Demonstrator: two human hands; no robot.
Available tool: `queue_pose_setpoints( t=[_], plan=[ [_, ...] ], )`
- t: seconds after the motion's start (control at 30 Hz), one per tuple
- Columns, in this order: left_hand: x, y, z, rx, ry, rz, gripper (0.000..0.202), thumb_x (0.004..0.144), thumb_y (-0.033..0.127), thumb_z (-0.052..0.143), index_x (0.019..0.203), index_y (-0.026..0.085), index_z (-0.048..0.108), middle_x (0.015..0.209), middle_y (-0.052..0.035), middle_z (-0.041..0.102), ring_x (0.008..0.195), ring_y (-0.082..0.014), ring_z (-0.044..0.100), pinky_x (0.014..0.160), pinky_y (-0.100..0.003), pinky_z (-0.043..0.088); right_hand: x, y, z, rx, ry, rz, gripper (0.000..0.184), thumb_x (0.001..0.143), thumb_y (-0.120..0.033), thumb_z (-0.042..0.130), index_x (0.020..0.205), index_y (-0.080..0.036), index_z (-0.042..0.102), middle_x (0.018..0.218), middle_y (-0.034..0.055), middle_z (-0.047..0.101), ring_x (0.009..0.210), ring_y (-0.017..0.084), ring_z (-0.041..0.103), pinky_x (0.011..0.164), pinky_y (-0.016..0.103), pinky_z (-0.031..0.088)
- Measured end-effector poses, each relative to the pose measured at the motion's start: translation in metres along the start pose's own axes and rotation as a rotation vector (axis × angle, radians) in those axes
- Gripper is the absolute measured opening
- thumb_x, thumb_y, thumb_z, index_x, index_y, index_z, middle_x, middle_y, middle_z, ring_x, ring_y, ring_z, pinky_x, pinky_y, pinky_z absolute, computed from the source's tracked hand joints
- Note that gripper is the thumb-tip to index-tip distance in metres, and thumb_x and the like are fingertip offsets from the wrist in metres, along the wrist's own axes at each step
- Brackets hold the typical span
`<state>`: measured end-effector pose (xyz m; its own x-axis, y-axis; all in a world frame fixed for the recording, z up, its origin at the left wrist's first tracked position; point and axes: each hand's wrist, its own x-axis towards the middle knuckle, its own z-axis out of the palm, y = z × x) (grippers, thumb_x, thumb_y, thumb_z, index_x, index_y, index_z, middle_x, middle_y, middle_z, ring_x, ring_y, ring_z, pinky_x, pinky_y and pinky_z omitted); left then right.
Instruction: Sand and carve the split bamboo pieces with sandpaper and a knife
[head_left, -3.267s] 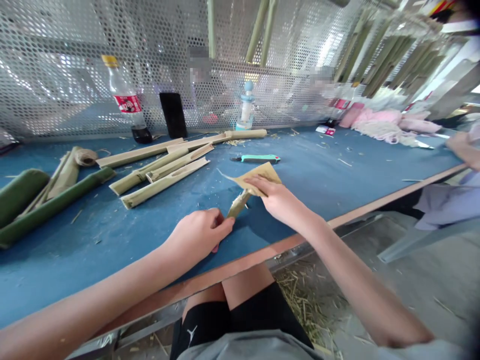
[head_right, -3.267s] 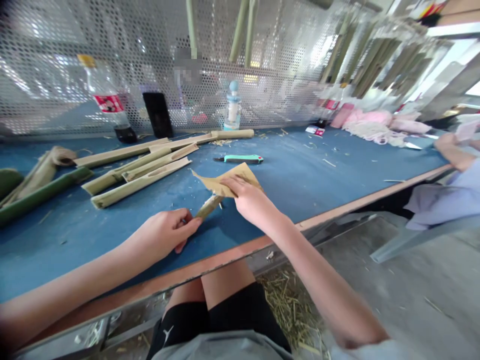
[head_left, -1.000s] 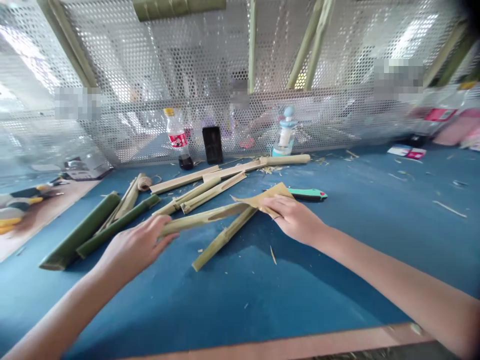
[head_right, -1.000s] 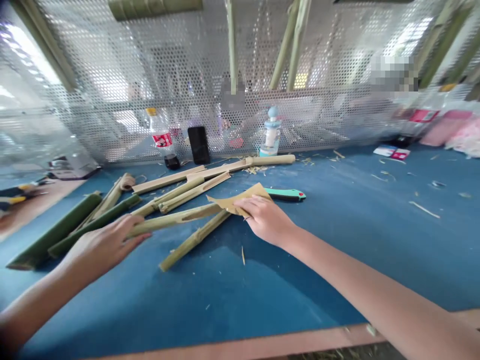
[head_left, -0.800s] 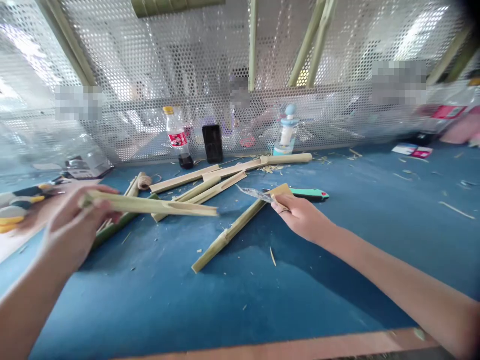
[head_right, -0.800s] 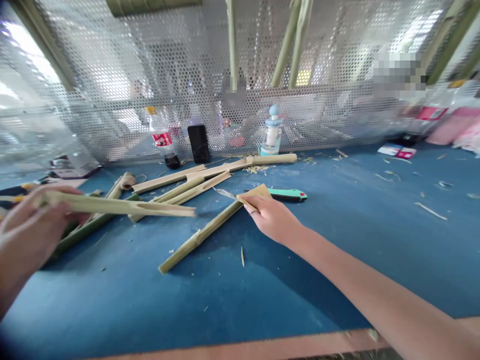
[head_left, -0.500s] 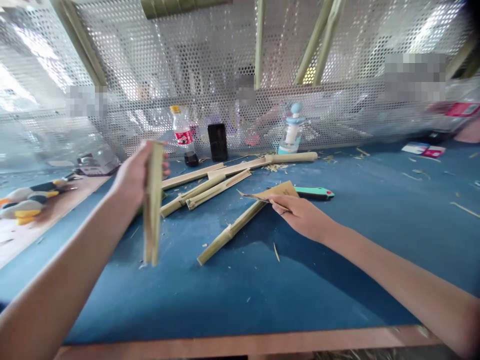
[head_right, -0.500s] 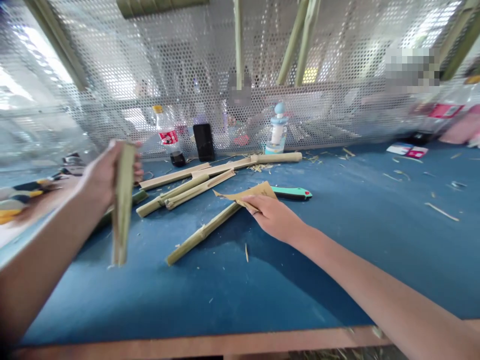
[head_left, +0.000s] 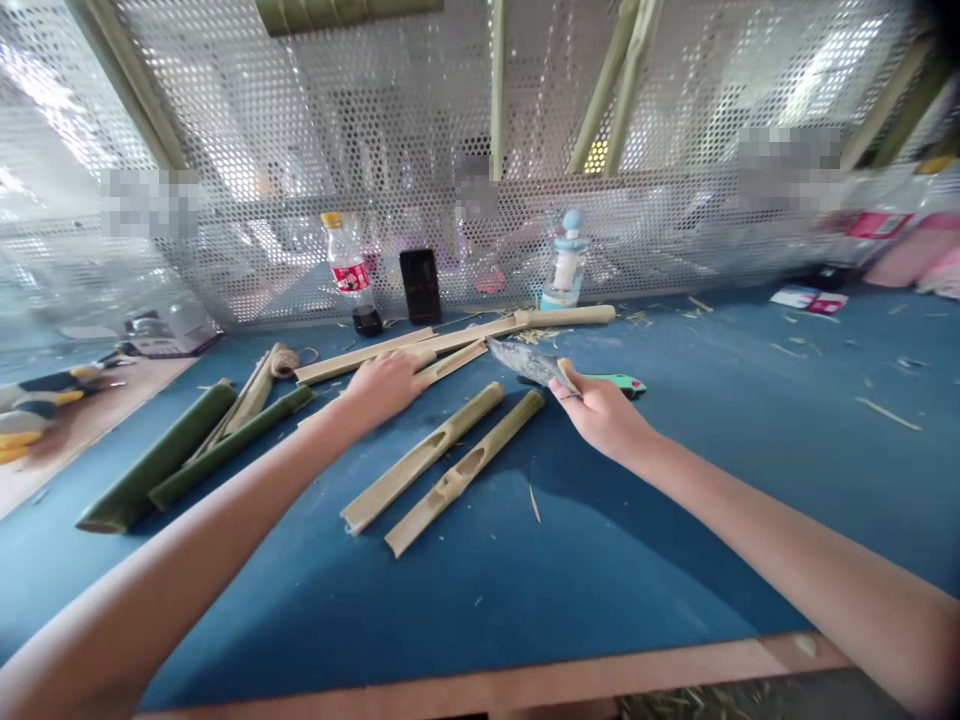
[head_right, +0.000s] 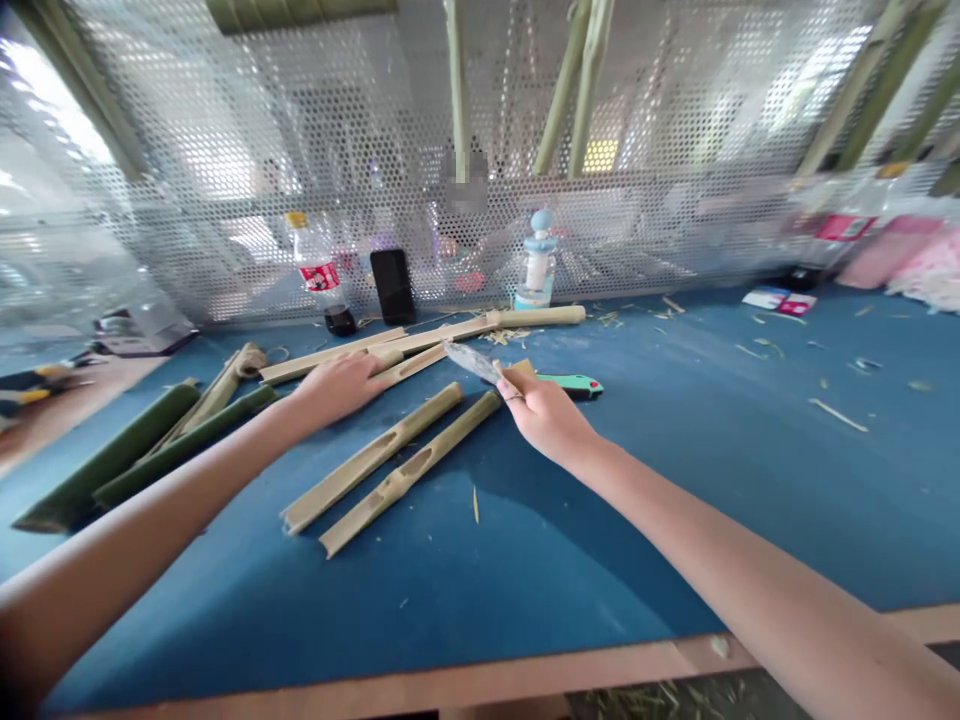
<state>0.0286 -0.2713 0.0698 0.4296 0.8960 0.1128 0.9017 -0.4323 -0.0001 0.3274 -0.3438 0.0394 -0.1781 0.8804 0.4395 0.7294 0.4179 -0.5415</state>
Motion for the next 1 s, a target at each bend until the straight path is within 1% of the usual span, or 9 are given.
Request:
queue_pose_setpoints(
  t=[0.17,0.27,0.4,0.5,0.6,0.7,0.77,0.9,1.0],
  plan=[
    [-0.035,-0.027,-0.003,0.177,-0.093,-0.047,0.037,0.094,0.047,0.049,0.100,0.012,0.062,0.105,-0.0127,0.064,0.102,-0.0268,0.061,0.091,-0.046,0.047,-0.001,-0.003,0.000,0.009,-0.045,0.010,0.043,0.099,-0.045,0.033,0.106,-0.019,0.066,0.061,0.0012,0.060,0.056,0.018,0.054,0.057,0.027,0.038],
    [-0.063,-0.023,-0.003,0.155,-0.155,-0.024,0.045,0.097,0.051,0.037,0.099,0.015,0.063,0.103,-0.0135,0.065,0.097,-0.0277,0.063,0.087,-0.041,0.048,0.000,0.000,-0.001,0.008,-0.049,0.029,0.043,0.099,-0.045,0.032,0.107,-0.018,0.065,0.061,0.0006,0.058,0.055,0.017,0.052,0.057,0.027,0.037],
    [-0.104,-0.009,-0.009,0.055,-0.233,0.060,0.054,0.097,0.058,0.027,0.118,0.019,0.058,0.116,-0.0093,0.064,0.106,-0.0242,0.061,0.093,-0.035,0.046,0.000,0.005,0.003,0.006,-0.085,0.043,0.043,0.099,-0.047,0.033,0.102,-0.018,0.065,0.056,-0.0010,0.054,0.053,0.017,0.050,0.056,0.027,0.035],
    [-0.123,-0.001,-0.019,0.015,-0.263,0.052,0.057,0.096,0.061,0.026,0.119,0.022,0.060,0.116,-0.0070,0.066,0.102,-0.0241,0.064,0.087,-0.035,0.048,-0.002,0.003,0.004,0.006,-0.117,0.034,0.042,0.099,-0.047,0.034,0.097,-0.019,0.065,0.055,-0.0012,0.054,0.053,0.017,0.049,0.056,0.027,0.035],
    [-0.118,-0.013,-0.030,0.008,-0.216,0.016,0.057,0.094,0.064,0.029,0.116,0.025,0.064,0.115,-0.0045,0.066,0.106,-0.0248,0.062,0.092,-0.035,0.047,-0.003,0.000,0.003,0.005,-0.131,0.020,0.043,0.099,-0.047,0.033,0.097,-0.019,0.065,0.059,-0.0003,0.057,0.055,0.016,0.050,0.058,0.026,0.035],
    [-0.096,-0.037,-0.028,0.062,-0.092,-0.097,0.067,0.089,0.066,0.032,0.128,0.016,0.055,0.128,-0.0157,0.058,0.121,-0.0364,0.051,0.101,-0.048,0.039,-0.003,0.000,0.002,0.003,-0.128,0.011,0.044,0.099,-0.048,0.032,0.102,-0.019,0.065,0.062,0.0007,0.059,0.057,0.017,0.051,0.058,0.027,0.036],
    [-0.080,-0.050,-0.018,0.075,-0.096,-0.128,0.076,0.084,0.067,0.039,0.131,0.009,0.050,0.126,-0.0210,0.056,0.119,-0.0387,0.053,0.098,-0.049,0.042,-0.002,0.001,0.002,-0.001,-0.128,0.005,0.045,0.099,-0.048,0.032,0.100,-0.018,0.065,0.061,0.0009,0.059,0.056,0.017,0.050,0.058,0.027,0.035],
    [-0.061,-0.055,-0.010,0.065,-0.196,-0.014,0.064,0.085,0.060,0.038,0.127,0.013,0.054,0.124,-0.0155,0.060,0.115,-0.0304,0.057,0.097,-0.038,0.043,-0.001,0.003,0.002,-0.009,-0.126,-0.007,0.045,0.099,-0.047,0.033,0.093,-0.018,0.066,0.061,0.0017,0.059,0.054,0.016,0.048,0.057,0.027,0.034],
    [-0.056,-0.059,-0.030,0.083,-0.245,0.033,0.050,0.085,0.053,0.040,0.119,0.021,0.058,0.116,-0.0089,0.065,0.106,-0.0278,0.060,0.091,-0.036,0.045,-0.001,0.004,0.002,-0.010,-0.126,-0.008,0.043,0.099,-0.046,0.033,0.094,-0.018,0.065,0.059,0.0010,0.057,0.055,0.017,0.047,0.057,0.027,0.034]
  ],
)
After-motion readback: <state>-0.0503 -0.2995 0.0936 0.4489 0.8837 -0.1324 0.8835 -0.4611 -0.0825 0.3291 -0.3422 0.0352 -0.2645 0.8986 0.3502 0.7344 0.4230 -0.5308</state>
